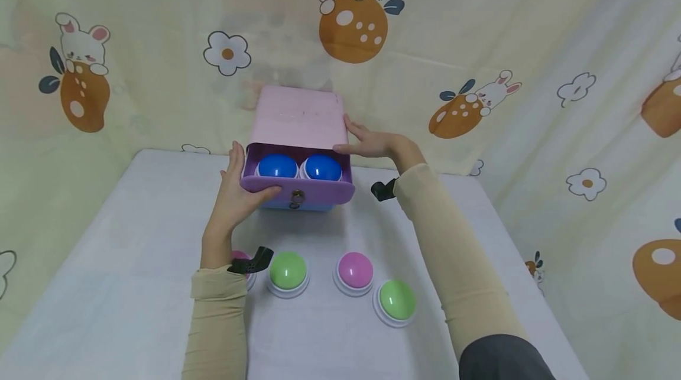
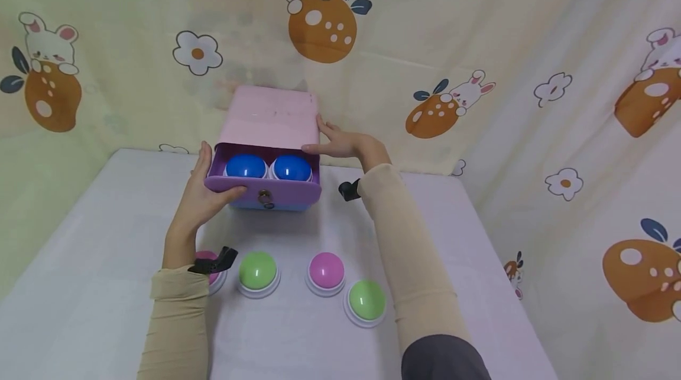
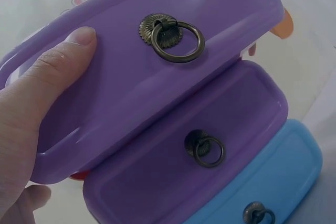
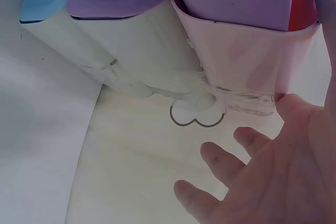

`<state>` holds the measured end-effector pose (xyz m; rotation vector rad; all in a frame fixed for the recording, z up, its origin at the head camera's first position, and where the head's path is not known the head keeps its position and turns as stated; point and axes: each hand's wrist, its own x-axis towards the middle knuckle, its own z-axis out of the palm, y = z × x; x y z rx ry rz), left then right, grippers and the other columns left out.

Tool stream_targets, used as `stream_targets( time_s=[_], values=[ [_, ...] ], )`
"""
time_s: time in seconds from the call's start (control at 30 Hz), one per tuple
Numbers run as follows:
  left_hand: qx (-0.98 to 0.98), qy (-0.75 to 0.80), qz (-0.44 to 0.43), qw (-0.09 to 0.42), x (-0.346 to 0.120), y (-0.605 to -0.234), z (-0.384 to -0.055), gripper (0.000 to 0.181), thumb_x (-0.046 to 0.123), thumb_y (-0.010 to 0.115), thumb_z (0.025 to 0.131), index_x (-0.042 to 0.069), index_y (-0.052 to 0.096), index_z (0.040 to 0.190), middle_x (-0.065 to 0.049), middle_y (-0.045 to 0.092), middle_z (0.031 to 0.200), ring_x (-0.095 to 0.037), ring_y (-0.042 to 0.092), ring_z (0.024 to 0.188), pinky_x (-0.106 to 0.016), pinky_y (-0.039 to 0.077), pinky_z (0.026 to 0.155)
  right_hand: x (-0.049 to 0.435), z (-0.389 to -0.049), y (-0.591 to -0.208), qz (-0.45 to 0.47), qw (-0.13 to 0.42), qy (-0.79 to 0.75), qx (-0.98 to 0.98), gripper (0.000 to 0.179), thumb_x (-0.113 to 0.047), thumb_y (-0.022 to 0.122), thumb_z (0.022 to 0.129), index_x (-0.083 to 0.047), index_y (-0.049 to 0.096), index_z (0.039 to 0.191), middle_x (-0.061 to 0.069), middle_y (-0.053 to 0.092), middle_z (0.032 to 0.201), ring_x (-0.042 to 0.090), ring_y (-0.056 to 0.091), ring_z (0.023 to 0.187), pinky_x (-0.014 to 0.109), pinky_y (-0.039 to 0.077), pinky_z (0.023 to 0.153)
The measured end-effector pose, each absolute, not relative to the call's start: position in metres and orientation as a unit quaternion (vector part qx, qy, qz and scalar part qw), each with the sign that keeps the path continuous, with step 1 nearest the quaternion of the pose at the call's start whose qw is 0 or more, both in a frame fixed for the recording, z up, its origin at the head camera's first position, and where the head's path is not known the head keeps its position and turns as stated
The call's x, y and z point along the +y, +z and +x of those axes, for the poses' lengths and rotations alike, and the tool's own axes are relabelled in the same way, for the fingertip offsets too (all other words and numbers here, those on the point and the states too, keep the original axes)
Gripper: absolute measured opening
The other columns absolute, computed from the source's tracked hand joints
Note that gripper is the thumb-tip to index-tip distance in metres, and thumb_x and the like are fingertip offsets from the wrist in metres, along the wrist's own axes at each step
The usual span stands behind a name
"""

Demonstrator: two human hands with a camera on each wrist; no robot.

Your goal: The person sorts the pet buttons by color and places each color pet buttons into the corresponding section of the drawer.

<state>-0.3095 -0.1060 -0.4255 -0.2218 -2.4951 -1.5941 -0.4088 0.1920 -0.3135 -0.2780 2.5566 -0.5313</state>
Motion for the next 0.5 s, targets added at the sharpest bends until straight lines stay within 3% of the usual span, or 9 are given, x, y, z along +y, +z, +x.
stream_targets(
  time_s=[0.23, 0.5],
  values=[
    [-0.841, -0.528, -0.072, 0.094, -0.1059, -0.4245, -0.3121, 0.119, 0.049, 0.079, 0.070, 0.028, -0.004, 0.153, 0.002, -0.005, 0.161, -0.030, -0.009, 0.148, -0.063, -0.006, 0.114, 0.1917, -0.4065, -0.3163, -0.106, 0.252, -0.209, 0.939, 0.106, -0.083, 0.051, 0.068, -0.054, -0.022, 0.139, -0.009, -0.017, 0.159, 0.021, -0.013, 0.148, 0.063, 0.009, 0.115],
    [-0.839, -0.531, -0.074, 0.097, -0.1057, -0.4256, -0.3145, 0.118, 0.048, 0.079, 0.070, 0.025, -0.002, 0.153, 0.000, -0.003, 0.162, -0.033, -0.007, 0.148, -0.064, -0.004, 0.114, 0.1919, -0.4068, -0.3174, -0.108, 0.251, -0.206, 0.940, 0.106, -0.083, 0.050, 0.068, -0.053, -0.023, 0.139, -0.010, -0.017, 0.159, 0.022, -0.012, 0.148, 0.062, 0.010, 0.115]
  ],
)
